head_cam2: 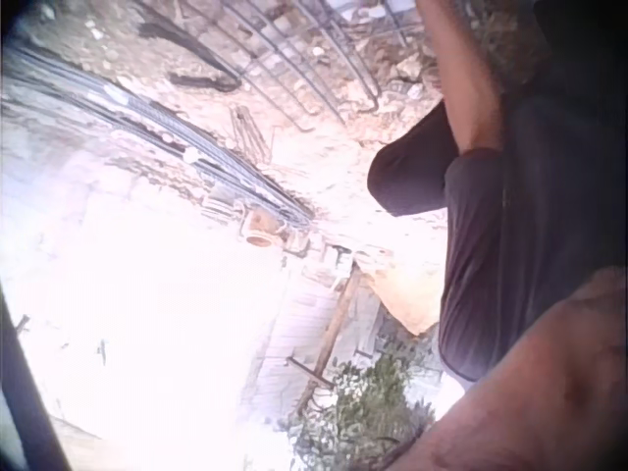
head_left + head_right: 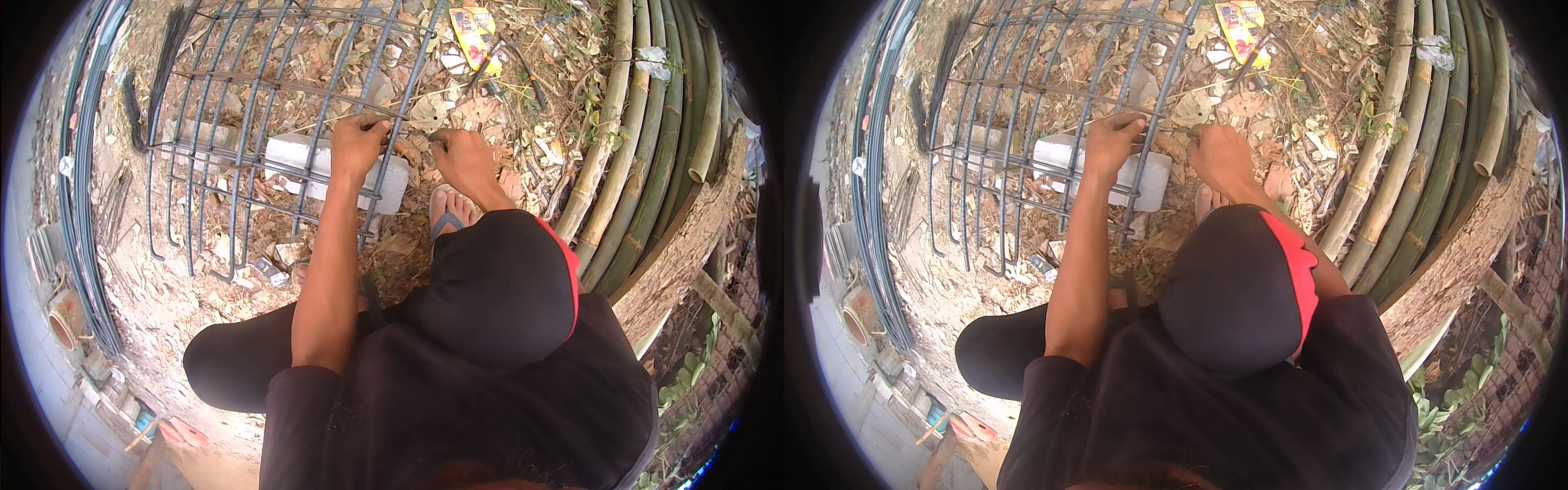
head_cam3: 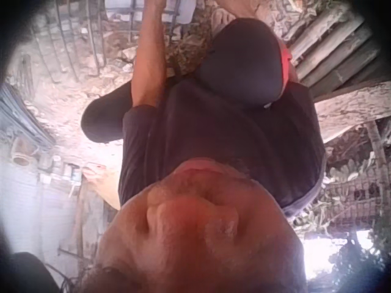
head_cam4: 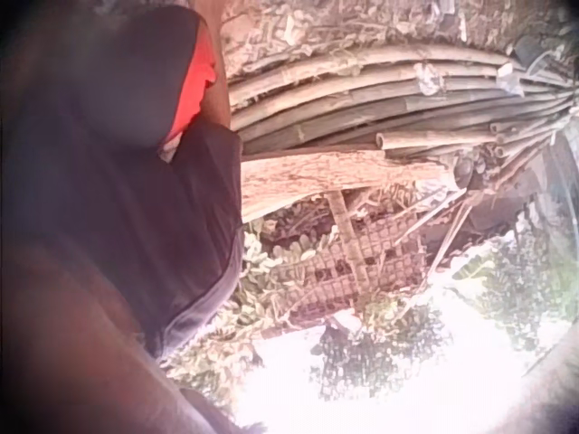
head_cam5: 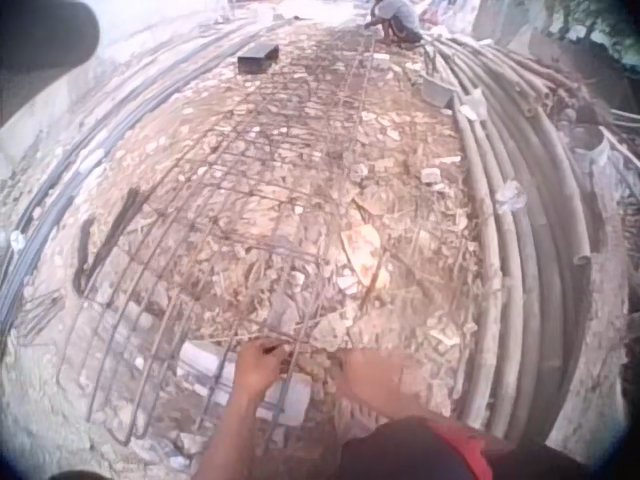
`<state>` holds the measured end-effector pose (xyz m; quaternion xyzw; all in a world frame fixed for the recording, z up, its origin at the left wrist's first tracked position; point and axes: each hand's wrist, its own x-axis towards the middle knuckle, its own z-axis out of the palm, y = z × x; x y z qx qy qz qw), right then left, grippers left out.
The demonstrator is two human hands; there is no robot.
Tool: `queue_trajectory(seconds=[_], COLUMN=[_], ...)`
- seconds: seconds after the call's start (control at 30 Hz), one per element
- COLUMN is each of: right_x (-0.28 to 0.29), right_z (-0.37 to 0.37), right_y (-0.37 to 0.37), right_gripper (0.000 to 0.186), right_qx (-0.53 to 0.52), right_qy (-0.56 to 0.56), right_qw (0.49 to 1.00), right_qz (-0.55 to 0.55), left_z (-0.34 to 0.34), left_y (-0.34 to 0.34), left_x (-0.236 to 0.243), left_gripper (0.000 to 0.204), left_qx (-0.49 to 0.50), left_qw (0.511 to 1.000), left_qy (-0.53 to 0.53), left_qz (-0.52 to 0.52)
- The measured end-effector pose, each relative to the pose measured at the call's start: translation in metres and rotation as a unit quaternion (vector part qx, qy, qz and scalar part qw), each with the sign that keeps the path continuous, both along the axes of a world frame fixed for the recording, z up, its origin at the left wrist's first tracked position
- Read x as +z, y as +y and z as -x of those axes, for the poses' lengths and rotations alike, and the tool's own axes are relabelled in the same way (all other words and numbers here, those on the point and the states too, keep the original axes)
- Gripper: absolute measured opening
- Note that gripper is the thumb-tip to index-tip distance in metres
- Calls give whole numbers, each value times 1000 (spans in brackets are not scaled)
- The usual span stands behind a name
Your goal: The person ties together intersections of a rebar grid using wire and pliers while squatting on the ground.
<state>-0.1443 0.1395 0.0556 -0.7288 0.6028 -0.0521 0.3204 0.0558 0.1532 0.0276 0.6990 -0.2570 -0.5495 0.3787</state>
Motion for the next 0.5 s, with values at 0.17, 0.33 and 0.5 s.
queue_trajectory(seconds=[0.17, 0.33, 0.5], right_x=[-9, -20, -19], right_z=[-11, -21, -26], right_y=[-17, -13, -14], right_gripper=[27, 25, 21], right_qx=[-30, -36, -43], right_qy=[-106, -158, -164], right_qw=[992, 986, 985], right_qz=[-61, -39, -11], left_z=[15, 20, 30], left_y=[8, 2, 15], left_x=[4, 14, -4], left_gripper=[28, 34, 38], left_qx=[45, 88, 138], left_qw=[998, 996, 990], left_qy=[-37, -9, 18], left_qz=[13, -18, 31])
